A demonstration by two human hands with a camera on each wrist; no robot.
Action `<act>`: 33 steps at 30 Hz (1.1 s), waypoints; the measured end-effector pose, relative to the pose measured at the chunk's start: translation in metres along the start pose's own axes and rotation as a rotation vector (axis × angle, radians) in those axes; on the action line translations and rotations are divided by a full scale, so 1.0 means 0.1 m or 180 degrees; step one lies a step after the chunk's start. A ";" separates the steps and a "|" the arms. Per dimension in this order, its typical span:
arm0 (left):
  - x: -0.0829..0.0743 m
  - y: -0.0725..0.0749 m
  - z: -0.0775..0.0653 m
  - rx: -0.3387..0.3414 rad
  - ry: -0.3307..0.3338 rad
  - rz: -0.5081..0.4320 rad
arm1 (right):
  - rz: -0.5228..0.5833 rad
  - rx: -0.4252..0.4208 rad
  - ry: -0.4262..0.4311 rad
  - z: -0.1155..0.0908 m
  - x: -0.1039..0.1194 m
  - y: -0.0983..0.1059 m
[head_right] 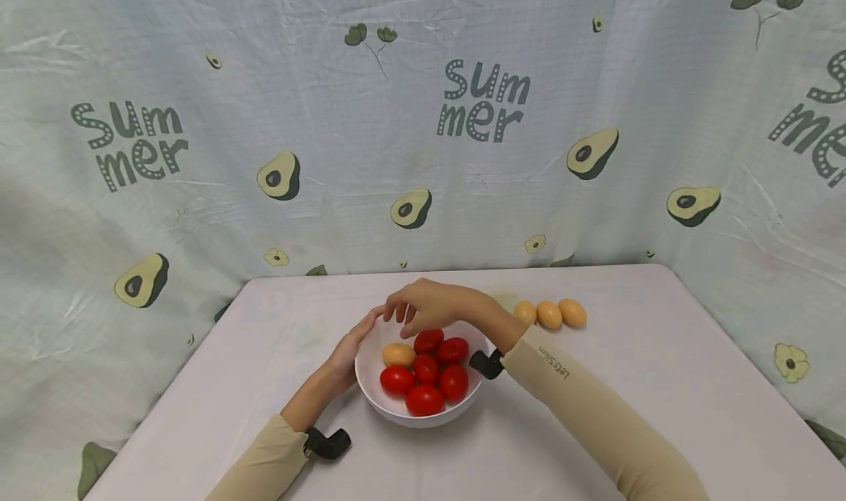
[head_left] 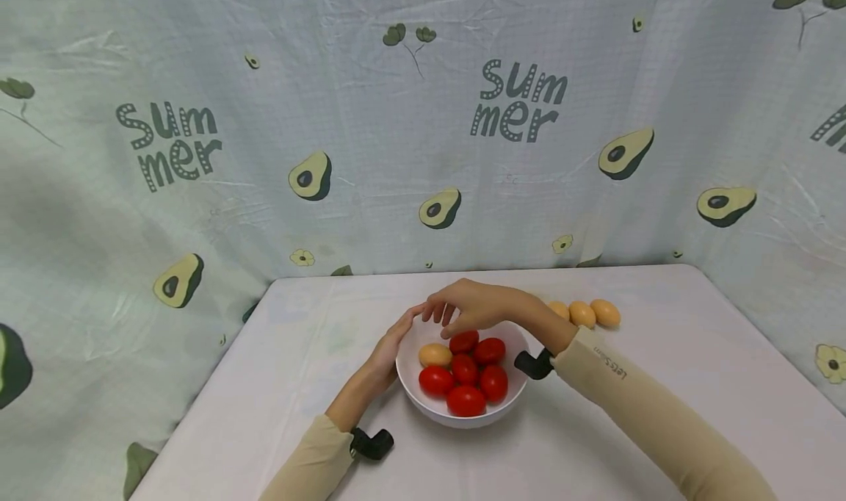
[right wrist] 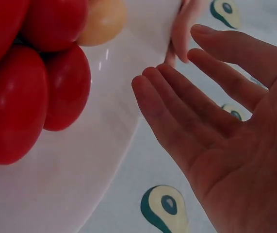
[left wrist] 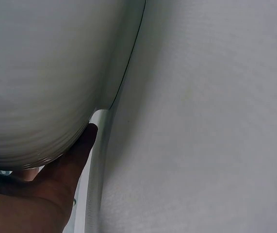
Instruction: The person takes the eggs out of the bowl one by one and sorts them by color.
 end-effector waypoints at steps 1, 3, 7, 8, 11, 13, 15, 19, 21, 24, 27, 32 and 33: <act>0.00 0.01 0.00 -0.0030 0.0004 0.0014 | 0.0023 0.0065 -0.0041 0.03 0.00 -0.02; 0.00 0.02 0.00 -0.0065 0.0020 0.0020 | 0.0040 0.0172 -0.0149 0.10 -0.03 -0.07; 0.01 0.03 -0.01 -0.0127 0.0095 -0.0025 | 0.0051 0.0324 -0.0366 0.21 -0.07 -0.16; 0.01 0.03 -0.01 -0.0134 0.0105 -0.0026 | 0.0059 0.0367 -0.0423 0.23 -0.08 -0.18; 0.02 0.03 -0.01 -0.0139 0.0121 -0.0102 | 0.0162 0.0481 -0.0575 0.29 -0.12 -0.26; 0.02 0.03 -0.01 -0.0138 0.0105 -0.0127 | 0.0238 0.0539 -0.0646 0.33 -0.14 -0.31; 0.02 0.03 -0.01 -0.0129 0.0090 -0.0135 | 0.0302 0.0575 -0.0690 0.36 -0.15 -0.35; 0.00 0.02 -0.01 -0.0088 0.0054 -0.0093 | 0.0346 0.0636 -0.0757 0.39 -0.16 -0.41; -0.01 0.00 -0.01 -0.0036 0.0024 -0.0082 | 0.0297 0.0688 -0.0819 0.39 -0.17 -0.43; -0.06 -0.03 0.00 0.0072 -0.0051 -0.0044 | 0.0207 0.0781 -0.0917 0.39 -0.19 -0.47; -0.08 -0.04 -0.01 0.0099 -0.0059 -0.0032 | 0.0154 0.0852 -0.0961 0.39 -0.20 -0.50; -0.07 -0.04 -0.01 0.0104 -0.0043 -0.0024 | 0.0135 0.0887 -0.0951 0.40 -0.20 -0.53; -0.06 -0.04 -0.01 0.0106 -0.0045 -0.0036 | 0.0137 0.0886 -0.0943 0.40 -0.19 -0.53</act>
Point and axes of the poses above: each hand's wrist, its own z-axis towards the middle knuckle, its own y-axis out of the back of the hand, x = y × z, the point moved 9 cm from there along z, towards the middle knuckle, and after that the axes turned 4 degrees about x, right-handed, at the moved point
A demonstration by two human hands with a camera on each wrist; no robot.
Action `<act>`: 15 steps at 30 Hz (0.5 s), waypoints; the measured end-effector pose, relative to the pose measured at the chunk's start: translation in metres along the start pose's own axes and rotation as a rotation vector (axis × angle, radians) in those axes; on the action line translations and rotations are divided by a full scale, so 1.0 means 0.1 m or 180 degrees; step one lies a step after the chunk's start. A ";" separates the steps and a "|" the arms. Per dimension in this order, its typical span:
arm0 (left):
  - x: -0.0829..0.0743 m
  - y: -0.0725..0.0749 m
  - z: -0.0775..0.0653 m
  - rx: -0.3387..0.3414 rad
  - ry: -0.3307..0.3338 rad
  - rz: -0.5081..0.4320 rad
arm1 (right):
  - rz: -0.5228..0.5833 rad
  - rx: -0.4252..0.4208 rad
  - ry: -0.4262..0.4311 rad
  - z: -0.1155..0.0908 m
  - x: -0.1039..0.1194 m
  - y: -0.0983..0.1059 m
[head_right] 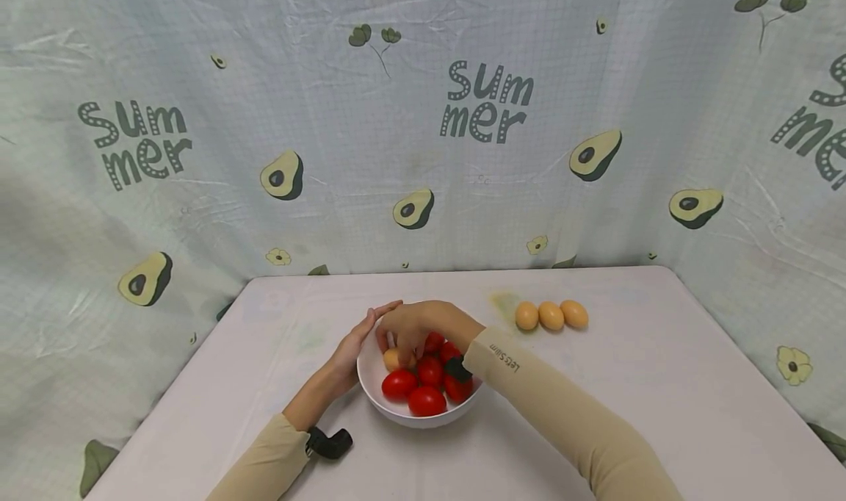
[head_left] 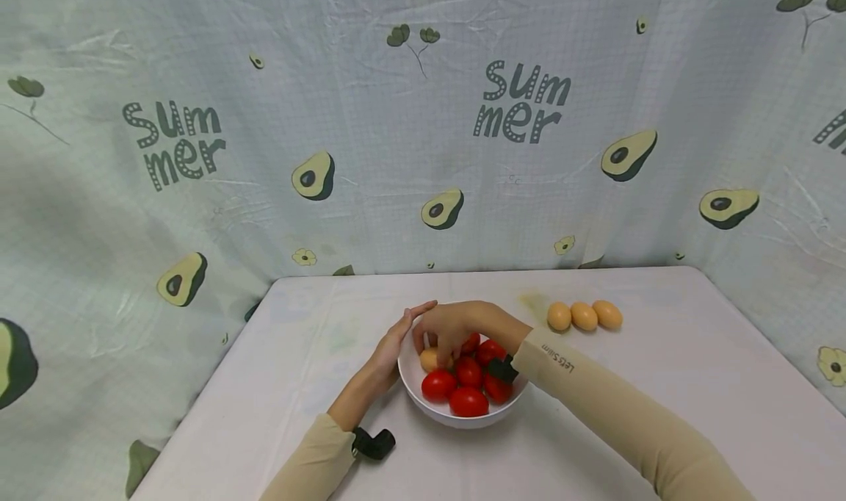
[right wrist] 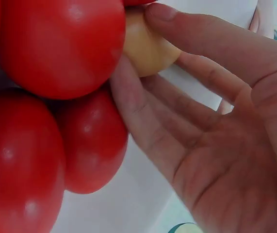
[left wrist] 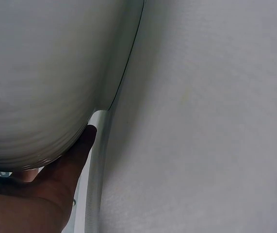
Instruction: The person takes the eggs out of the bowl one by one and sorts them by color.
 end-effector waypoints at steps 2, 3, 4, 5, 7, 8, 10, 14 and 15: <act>0.00 0.00 0.00 -0.0005 0.0002 -0.0019 | -0.0030 -0.0016 0.0018 -0.01 0.01 0.01; 0.01 0.00 0.00 -0.0011 -0.0006 -0.0015 | -0.0051 -0.0032 0.0036 -0.01 0.01 0.01; 0.01 0.00 0.00 -0.0030 -0.0001 -0.0032 | -0.0084 -0.0057 0.0065 -0.01 0.02 0.03; 0.01 0.00 0.00 -0.0052 -0.0003 -0.0052 | -0.0106 -0.0084 0.0091 -0.02 0.03 0.04; 0.01 0.01 0.00 -0.0105 -0.0002 -0.0087 | -0.0162 -0.0147 0.0149 -0.05 0.05 0.07; 0.01 0.01 0.00 -0.0129 -0.0005 -0.0106 | -0.0187 -0.0181 0.0175 -0.07 0.05 0.08; 0.02 0.03 0.00 -0.0191 0.0011 -0.0126 | -0.0225 -0.0234 0.0218 -0.09 0.05 0.11; 0.05 0.06 -0.01 -0.0270 0.0037 -0.0135 | -0.0221 -0.0313 0.0240 -0.14 0.03 0.16; 0.06 0.07 -0.01 -0.0280 0.0049 -0.0128 | -0.0218 -0.0330 0.0262 -0.16 0.03 0.17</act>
Point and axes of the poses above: each hand's wrist, its own z-axis towards the middle knuckle, its own y-axis out of the back of the hand, x = y × z, the point moved 9 cm from there along z, towards the middle knuckle, and after that the axes turned 4 degrees about x, right-handed, at the moved point
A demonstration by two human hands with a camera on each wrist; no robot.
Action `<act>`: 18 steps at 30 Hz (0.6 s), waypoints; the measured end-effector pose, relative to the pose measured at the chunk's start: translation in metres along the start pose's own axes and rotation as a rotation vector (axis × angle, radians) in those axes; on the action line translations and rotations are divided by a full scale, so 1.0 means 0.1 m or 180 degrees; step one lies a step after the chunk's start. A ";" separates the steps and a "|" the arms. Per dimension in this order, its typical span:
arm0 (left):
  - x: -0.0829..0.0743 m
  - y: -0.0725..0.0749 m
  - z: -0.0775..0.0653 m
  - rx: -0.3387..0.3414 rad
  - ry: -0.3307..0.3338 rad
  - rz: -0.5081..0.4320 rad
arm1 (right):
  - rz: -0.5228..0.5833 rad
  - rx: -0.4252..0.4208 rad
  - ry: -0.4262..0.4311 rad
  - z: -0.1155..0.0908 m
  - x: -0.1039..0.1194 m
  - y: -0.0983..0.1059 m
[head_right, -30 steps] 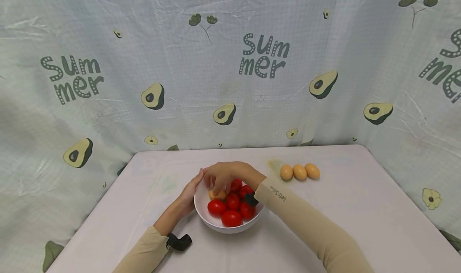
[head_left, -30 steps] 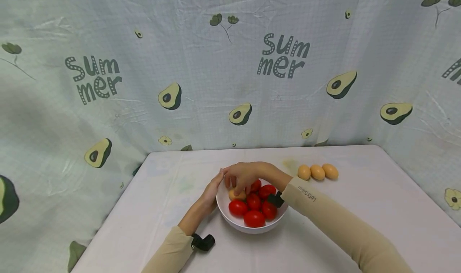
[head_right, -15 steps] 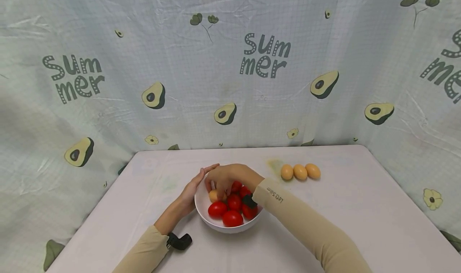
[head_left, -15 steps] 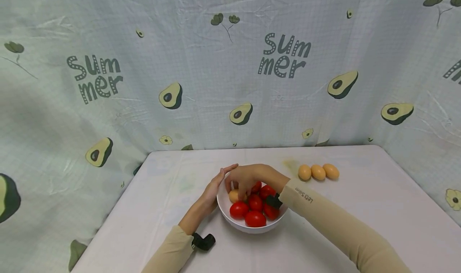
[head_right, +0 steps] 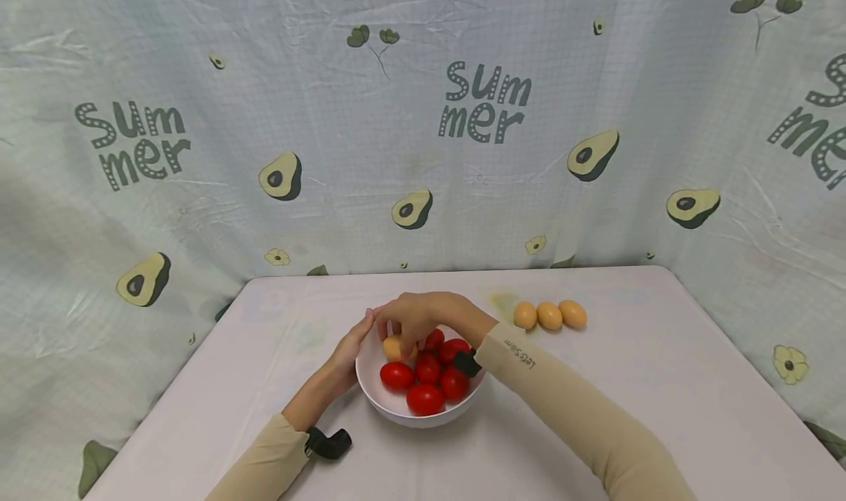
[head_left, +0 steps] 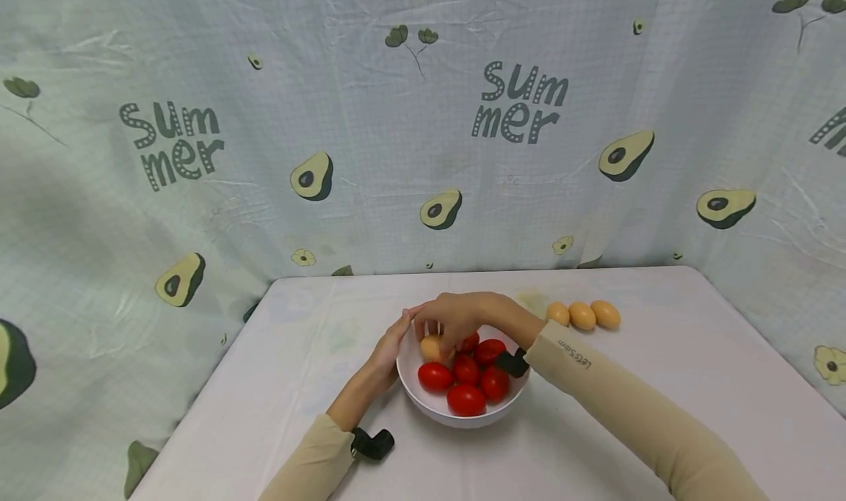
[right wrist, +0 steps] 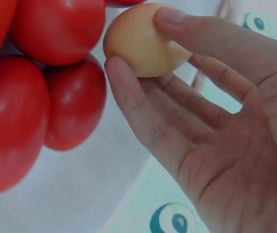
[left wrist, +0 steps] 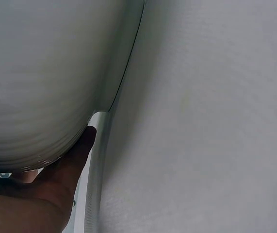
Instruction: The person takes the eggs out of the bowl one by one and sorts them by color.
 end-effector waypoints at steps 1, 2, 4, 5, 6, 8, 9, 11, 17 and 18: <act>0.01 0.00 0.00 -0.0011 0.0016 0.0006 | -0.0004 -0.0021 0.0021 -0.02 0.00 0.02; 0.02 0.01 0.00 -0.0019 0.0035 0.0008 | -0.0015 -0.0043 0.0054 -0.04 0.00 0.03; 0.03 0.01 -0.01 -0.0036 0.0078 0.0050 | -0.0039 -0.0082 0.0126 -0.09 0.00 0.06; 0.04 0.02 -0.01 -0.0042 0.0096 0.0067 | -0.0070 -0.0103 0.0177 -0.12 0.01 0.09; 0.04 0.02 -0.02 -0.0050 0.0109 0.0098 | -0.0052 -0.0120 0.0211 -0.16 0.01 0.11; 0.03 0.01 -0.01 -0.0022 0.0093 0.0138 | -0.0050 -0.0182 0.0263 -0.24 0.01 0.16; 0.02 0.01 -0.01 0.0006 0.0074 0.0147 | -0.0045 -0.0221 0.0284 -0.29 0.00 0.20; 0.00 -0.01 0.00 0.0071 0.0029 0.0173 | -0.0052 -0.0318 0.0348 -0.41 0.00 0.28; -0.04 -0.04 0.01 0.0206 -0.0015 0.0249 | 0.0010 -0.0529 0.0486 -0.72 -0.09 0.47; -0.04 -0.04 0.00 0.0209 -0.0017 0.0259 | 0.0055 -0.0554 0.0497 -0.77 -0.12 0.48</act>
Point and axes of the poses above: each hand's wrist, its own z-axis towards the middle knuckle, its own y-axis out of the back of the hand, x = y × z, the point moved 9 cm from there along z, towards the middle knuckle, and after that the axes turned 4 degrees about x, right-handed, at the moved point
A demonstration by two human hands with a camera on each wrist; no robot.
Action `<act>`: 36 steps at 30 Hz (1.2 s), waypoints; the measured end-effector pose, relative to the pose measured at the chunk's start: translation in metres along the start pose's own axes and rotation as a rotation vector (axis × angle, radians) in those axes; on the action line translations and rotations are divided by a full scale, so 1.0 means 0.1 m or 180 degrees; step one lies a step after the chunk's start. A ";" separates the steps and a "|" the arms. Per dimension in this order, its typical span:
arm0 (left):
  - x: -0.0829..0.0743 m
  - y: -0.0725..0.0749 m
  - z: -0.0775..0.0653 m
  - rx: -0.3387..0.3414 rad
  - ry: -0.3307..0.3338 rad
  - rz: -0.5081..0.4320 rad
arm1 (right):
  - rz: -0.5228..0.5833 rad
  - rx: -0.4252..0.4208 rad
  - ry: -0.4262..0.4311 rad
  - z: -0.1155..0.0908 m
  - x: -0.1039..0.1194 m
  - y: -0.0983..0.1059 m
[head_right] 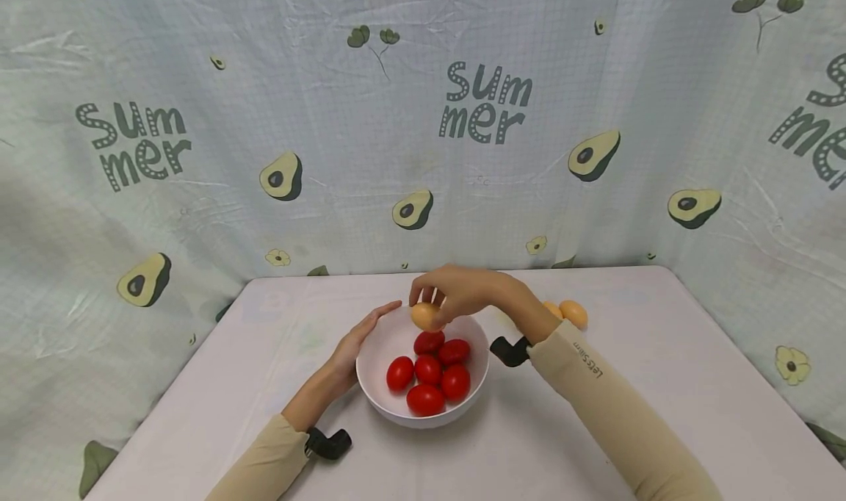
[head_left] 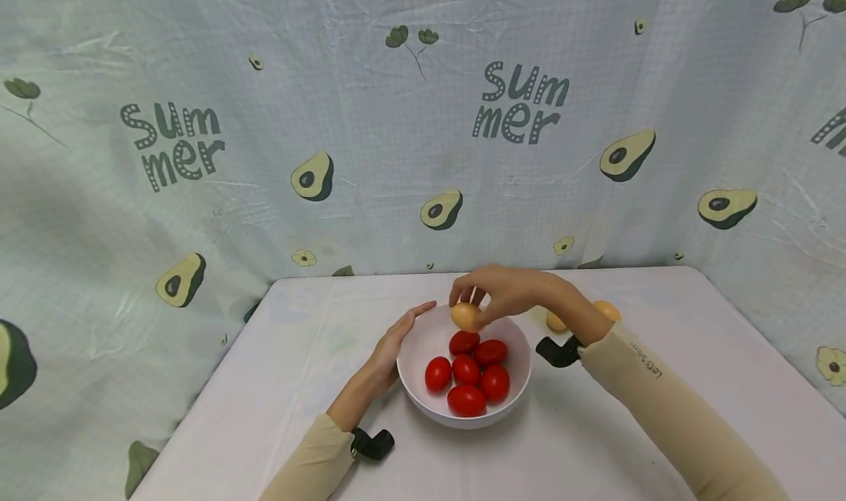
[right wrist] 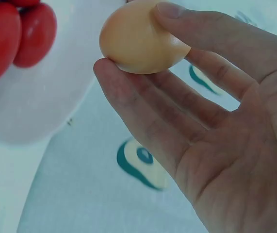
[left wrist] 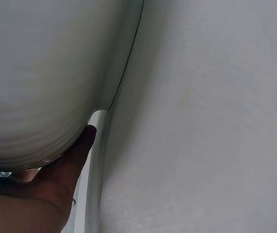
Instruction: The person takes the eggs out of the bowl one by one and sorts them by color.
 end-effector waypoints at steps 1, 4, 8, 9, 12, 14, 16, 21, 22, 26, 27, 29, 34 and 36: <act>0.00 0.00 0.00 -0.0004 0.0004 -0.0001 | 0.0051 -0.0033 -0.0021 -0.05 -0.03 0.02; 0.01 0.01 -0.01 -0.0042 0.0003 0.0002 | 0.0170 -0.0168 -0.0079 -0.19 -0.12 0.07; 0.02 0.02 -0.01 -0.0069 -0.0026 -0.0018 | 0.0304 -0.0357 -0.0201 -0.39 -0.26 0.11; 0.02 0.02 -0.02 -0.0067 -0.0031 -0.0027 | 0.0330 -0.0397 -0.0230 -0.44 -0.30 0.12; 0.01 0.02 -0.02 -0.0055 -0.0058 -0.0039 | 0.0402 -0.0529 -0.0303 -0.58 -0.42 0.13; 0.01 0.02 -0.02 -0.0048 -0.0071 -0.0031 | 0.0453 -0.0622 -0.0325 -0.67 -0.50 0.14; 0.01 0.02 -0.02 -0.0049 -0.0070 -0.0027 | 0.0493 -0.0718 -0.0321 -0.77 -0.58 0.14; 0.02 0.02 -0.01 -0.0060 -0.0035 -0.0023 | 0.0486 -0.0991 -0.0285 -1.04 -0.76 0.17; 0.02 0.01 -0.01 -0.0057 -0.0035 -0.0021 | 0.0469 -0.1052 -0.0288 -1.09 -0.80 0.17; 0.02 0.01 -0.01 -0.0046 -0.0054 -0.0008 | 0.0467 -0.1262 -0.0304 -1.29 -0.93 0.19; 0.02 0.01 -0.01 -0.0045 -0.0053 -0.0014 | 0.0470 -0.1306 -0.0329 -1.33 -0.97 0.19; 0.01 0.01 -0.01 -0.0031 -0.0075 0.0003 | 0.0513 -0.1394 -0.0390 -1.42 -1.05 0.19; 0.00 0.00 -0.01 -0.0024 -0.0057 0.0009 | 0.0484 -0.1631 -0.0530 -1.60 -1.22 0.21; 0.00 0.00 0.00 -0.0035 -0.0039 0.0009 | 0.0424 -0.1700 -0.0608 -1.67 -1.28 0.21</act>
Point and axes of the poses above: each hand's wrist, its own z-axis towards the middle knuckle, its own y-axis out of the back of the hand, x = y × z, the point moved 9 cm from there along z, towards the middle knuckle, and after that the axes turned 4 degrees about x, right-handed, at the moved point
